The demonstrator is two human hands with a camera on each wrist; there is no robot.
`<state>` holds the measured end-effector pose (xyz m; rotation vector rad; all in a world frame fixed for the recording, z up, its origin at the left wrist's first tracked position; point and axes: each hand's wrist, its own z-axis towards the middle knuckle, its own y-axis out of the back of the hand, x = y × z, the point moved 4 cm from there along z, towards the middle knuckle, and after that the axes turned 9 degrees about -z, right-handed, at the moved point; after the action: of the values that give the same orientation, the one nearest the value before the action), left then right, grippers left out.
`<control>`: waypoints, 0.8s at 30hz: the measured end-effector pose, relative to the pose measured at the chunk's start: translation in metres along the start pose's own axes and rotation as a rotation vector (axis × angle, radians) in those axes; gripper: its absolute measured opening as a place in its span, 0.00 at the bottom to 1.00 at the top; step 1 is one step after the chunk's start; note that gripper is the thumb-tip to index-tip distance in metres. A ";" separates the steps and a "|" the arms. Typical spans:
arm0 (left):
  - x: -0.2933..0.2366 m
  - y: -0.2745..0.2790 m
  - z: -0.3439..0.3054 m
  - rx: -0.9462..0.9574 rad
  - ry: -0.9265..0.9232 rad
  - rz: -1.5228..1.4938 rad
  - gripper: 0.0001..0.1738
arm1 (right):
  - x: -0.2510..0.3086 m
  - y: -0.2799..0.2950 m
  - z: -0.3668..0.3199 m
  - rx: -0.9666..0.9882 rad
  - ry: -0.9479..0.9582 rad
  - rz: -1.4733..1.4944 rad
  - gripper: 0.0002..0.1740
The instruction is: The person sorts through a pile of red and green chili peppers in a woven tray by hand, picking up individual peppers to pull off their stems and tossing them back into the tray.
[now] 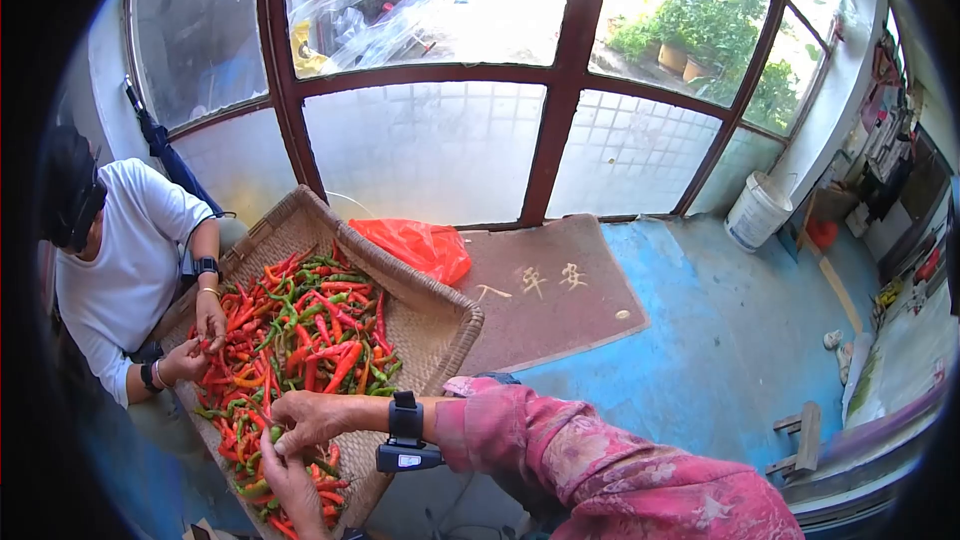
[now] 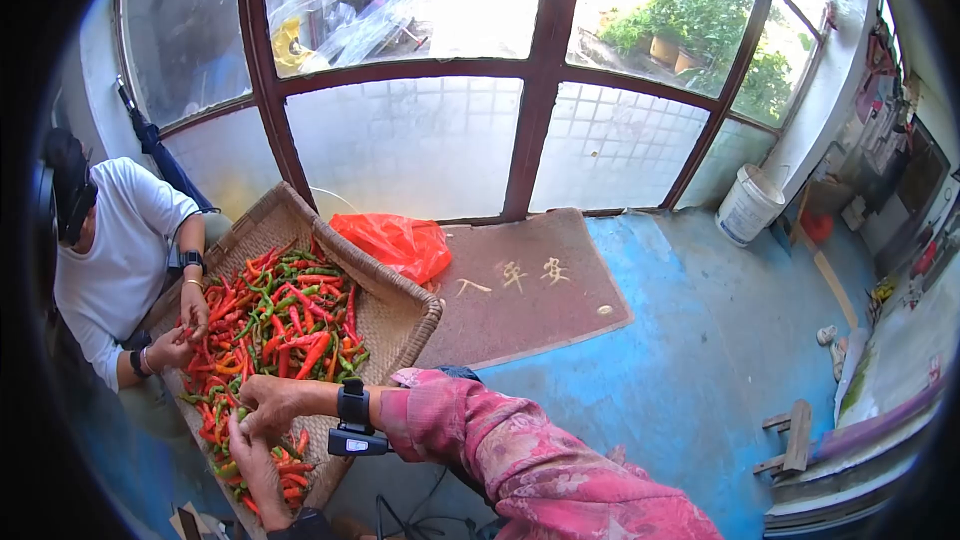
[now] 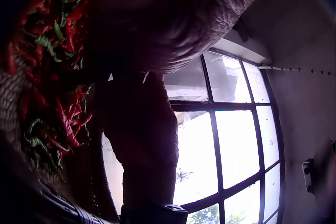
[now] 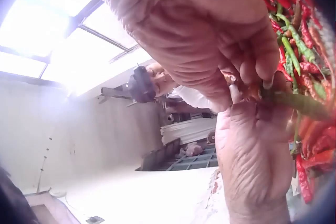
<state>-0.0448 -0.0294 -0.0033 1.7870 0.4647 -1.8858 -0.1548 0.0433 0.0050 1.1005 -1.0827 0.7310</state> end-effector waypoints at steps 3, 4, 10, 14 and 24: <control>-0.009 0.002 0.000 0.027 -0.008 -0.153 0.17 | 0.017 0.000 -0.010 0.057 -0.020 0.208 0.13; -0.012 0.000 -0.001 0.026 -0.009 -0.155 0.17 | 0.019 0.000 -0.008 0.060 0.059 0.200 0.12; -0.009 0.008 -0.005 -0.073 0.117 -0.452 0.17 | 0.033 0.000 -0.005 -0.062 0.273 -0.081 0.13; -0.018 0.005 -0.009 -0.154 0.153 -0.497 0.18 | 0.033 -0.006 -0.006 0.071 0.164 -0.152 0.15; -0.005 0.023 -0.007 -0.314 0.088 -0.550 0.15 | 0.020 -0.020 -0.001 0.122 0.254 -0.360 0.13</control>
<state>-0.0263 -0.0439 0.0032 1.6391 1.3176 -1.9315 -0.1299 0.0370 0.0173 1.2283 -0.6099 0.6328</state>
